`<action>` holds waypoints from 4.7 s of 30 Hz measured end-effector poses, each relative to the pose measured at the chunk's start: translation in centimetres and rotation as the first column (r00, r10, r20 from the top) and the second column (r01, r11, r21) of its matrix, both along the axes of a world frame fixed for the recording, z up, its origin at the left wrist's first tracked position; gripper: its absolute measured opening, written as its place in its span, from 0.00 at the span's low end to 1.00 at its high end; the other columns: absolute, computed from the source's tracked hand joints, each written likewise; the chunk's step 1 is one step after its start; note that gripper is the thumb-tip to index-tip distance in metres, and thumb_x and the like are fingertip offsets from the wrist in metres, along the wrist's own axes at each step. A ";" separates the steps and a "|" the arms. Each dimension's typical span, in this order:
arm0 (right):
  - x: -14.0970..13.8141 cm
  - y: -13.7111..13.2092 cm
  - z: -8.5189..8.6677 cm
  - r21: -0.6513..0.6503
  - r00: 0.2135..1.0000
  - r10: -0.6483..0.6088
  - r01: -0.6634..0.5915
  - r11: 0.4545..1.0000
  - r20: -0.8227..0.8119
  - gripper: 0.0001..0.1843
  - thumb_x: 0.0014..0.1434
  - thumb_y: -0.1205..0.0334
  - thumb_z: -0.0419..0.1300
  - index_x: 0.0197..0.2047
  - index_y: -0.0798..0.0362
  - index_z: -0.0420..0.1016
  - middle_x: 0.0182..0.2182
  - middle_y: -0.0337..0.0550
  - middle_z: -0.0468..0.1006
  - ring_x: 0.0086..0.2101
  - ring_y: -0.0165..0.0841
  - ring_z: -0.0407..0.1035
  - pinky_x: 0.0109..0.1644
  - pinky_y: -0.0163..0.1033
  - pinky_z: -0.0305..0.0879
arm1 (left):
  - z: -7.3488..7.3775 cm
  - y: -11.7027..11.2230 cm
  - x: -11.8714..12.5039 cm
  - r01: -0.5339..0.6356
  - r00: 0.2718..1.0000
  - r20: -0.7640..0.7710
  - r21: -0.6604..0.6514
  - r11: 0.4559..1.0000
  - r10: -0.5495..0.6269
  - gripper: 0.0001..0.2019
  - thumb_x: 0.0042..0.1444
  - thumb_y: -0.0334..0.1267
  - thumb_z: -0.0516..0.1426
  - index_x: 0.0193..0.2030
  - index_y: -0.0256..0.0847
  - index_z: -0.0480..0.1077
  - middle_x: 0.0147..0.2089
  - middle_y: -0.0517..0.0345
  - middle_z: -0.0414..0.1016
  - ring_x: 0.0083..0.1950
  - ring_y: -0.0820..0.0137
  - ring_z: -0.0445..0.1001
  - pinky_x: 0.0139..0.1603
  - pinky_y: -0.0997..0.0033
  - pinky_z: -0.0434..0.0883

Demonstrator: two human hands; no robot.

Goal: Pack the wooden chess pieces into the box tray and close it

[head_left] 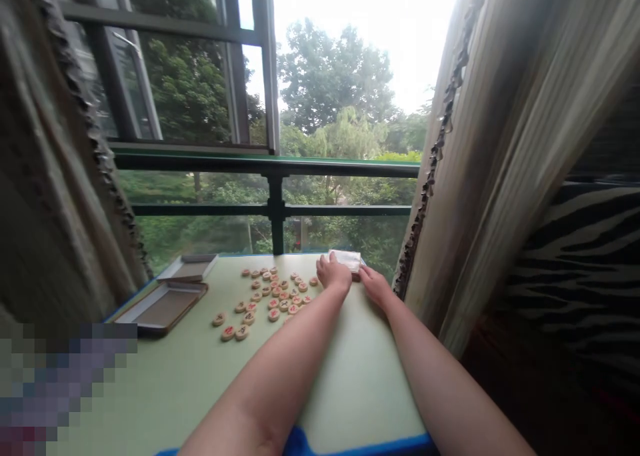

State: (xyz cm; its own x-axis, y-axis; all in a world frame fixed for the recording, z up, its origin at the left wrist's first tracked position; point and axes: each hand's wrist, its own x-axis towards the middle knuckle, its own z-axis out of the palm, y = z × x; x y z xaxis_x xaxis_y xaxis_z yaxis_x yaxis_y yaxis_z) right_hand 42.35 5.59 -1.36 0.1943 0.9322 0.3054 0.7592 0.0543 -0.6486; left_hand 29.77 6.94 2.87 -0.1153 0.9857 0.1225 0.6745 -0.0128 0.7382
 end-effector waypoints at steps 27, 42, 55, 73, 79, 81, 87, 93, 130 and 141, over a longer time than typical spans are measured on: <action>-20.8 -6.4 2.7 0.144 0.830 0.393 -0.479 0.866 0.396 0.14 0.58 0.61 0.51 0.41 0.53 0.76 0.43 0.48 0.76 0.46 0.39 0.65 0.54 0.46 0.57 | -1.1 4.3 -31.5 -0.286 0.801 -0.566 -0.077 0.955 0.195 0.19 0.52 0.32 0.51 0.50 0.31 0.69 0.54 0.34 0.68 0.56 0.51 0.66 0.50 0.54 0.64; -19.5 -5.3 2.8 0.248 0.894 0.223 -0.334 0.909 0.388 0.12 0.58 0.60 0.53 0.32 0.51 0.77 0.35 0.45 0.78 0.38 0.36 0.66 0.45 0.40 0.60 | 0.7 5.2 -29.5 -0.287 0.769 -0.581 0.058 0.956 0.266 0.19 0.55 0.23 0.43 0.41 0.35 0.75 0.44 0.39 0.75 0.49 0.57 0.71 0.52 0.52 0.56; -17.3 -3.7 3.6 0.271 0.942 0.182 -0.103 0.957 -0.282 0.30 0.52 0.55 0.52 0.57 0.57 0.62 0.55 0.55 0.64 0.49 0.42 0.64 0.49 0.46 0.63 | 2.1 -4.9 -24.4 0.387 0.850 -0.477 0.280 0.879 -0.222 0.10 0.55 0.32 0.49 0.36 0.38 0.72 0.42 0.50 0.74 0.45 0.66 0.71 0.47 0.70 0.66; -15.3 -8.1 6.8 -0.328 0.812 0.482 -0.577 0.748 -0.328 0.14 0.40 0.73 0.55 0.33 0.58 0.75 0.26 0.41 0.75 0.30 0.30 0.67 0.31 0.32 0.61 | -0.3 -8.5 -26.1 0.476 0.847 0.037 0.396 0.786 -0.531 0.11 0.51 0.39 0.53 0.30 0.35 0.74 0.34 0.53 0.73 0.32 0.73 0.70 0.33 0.74 0.69; -17.4 -9.6 6.5 -0.419 0.773 0.612 -0.507 0.754 0.166 0.10 0.41 0.71 0.58 0.29 0.51 0.76 0.26 0.38 0.76 0.27 0.30 0.66 0.27 0.32 0.57 | -2.0 -6.6 -27.1 0.492 0.867 -0.255 0.294 0.820 -0.428 0.08 0.45 0.32 0.56 0.32 0.38 0.76 0.35 0.54 0.75 0.37 0.69 0.71 0.40 0.71 0.69; -17.8 -9.7 6.1 -0.395 0.731 0.625 -0.507 0.766 0.274 0.09 0.41 0.71 0.59 0.28 0.51 0.76 0.26 0.38 0.76 0.27 0.30 0.65 0.27 0.32 0.56 | -2.1 -6.5 -27.4 0.538 0.831 -0.315 0.240 0.808 -0.459 0.09 0.44 0.30 0.56 0.31 0.40 0.76 0.36 0.55 0.75 0.41 0.67 0.71 0.44 0.70 0.68; -18.1 -9.3 5.5 -0.313 0.740 0.564 -0.473 0.824 0.367 0.05 0.41 0.69 0.59 0.24 0.52 0.75 0.24 0.39 0.76 0.26 0.30 0.66 0.26 0.32 0.55 | -1.7 -7.1 -27.6 0.640 0.745 -0.357 0.145 0.755 -0.564 0.09 0.43 0.32 0.57 0.33 0.41 0.77 0.37 0.55 0.76 0.43 0.66 0.70 0.46 0.70 0.67; -18.0 -9.4 5.9 -0.336 0.734 0.588 -0.490 0.804 0.338 0.03 0.42 0.65 0.60 0.23 0.52 0.75 0.24 0.39 0.77 0.27 0.31 0.67 0.29 0.33 0.58 | -1.7 -7.3 -27.6 0.627 0.745 -0.389 0.131 0.768 -0.542 0.07 0.44 0.35 0.57 0.31 0.39 0.74 0.33 0.55 0.75 0.39 0.67 0.69 0.42 0.71 0.67; -19.9 -8.4 4.8 0.028 0.794 0.515 -0.536 0.844 -0.323 0.13 0.49 0.57 0.60 0.35 0.57 0.76 0.28 0.42 0.77 0.26 0.27 0.66 0.27 0.32 0.60 | -1.1 -8.2 -26.4 0.606 0.786 -0.158 0.382 0.698 -0.597 0.12 0.47 0.39 0.60 0.38 0.37 0.74 0.31 0.57 0.77 0.26 0.77 0.67 0.29 0.77 0.67; -19.8 -8.7 5.0 0.054 0.771 0.608 -0.626 0.778 0.191 0.08 0.48 0.60 0.61 0.33 0.53 0.76 0.31 0.41 0.78 0.29 0.29 0.65 0.33 0.34 0.61 | -0.5 -8.2 -27.2 0.648 0.757 -0.047 0.179 0.740 -0.651 0.16 0.44 0.41 0.60 0.40 0.34 0.74 0.29 0.56 0.75 0.26 0.76 0.66 0.28 0.77 0.64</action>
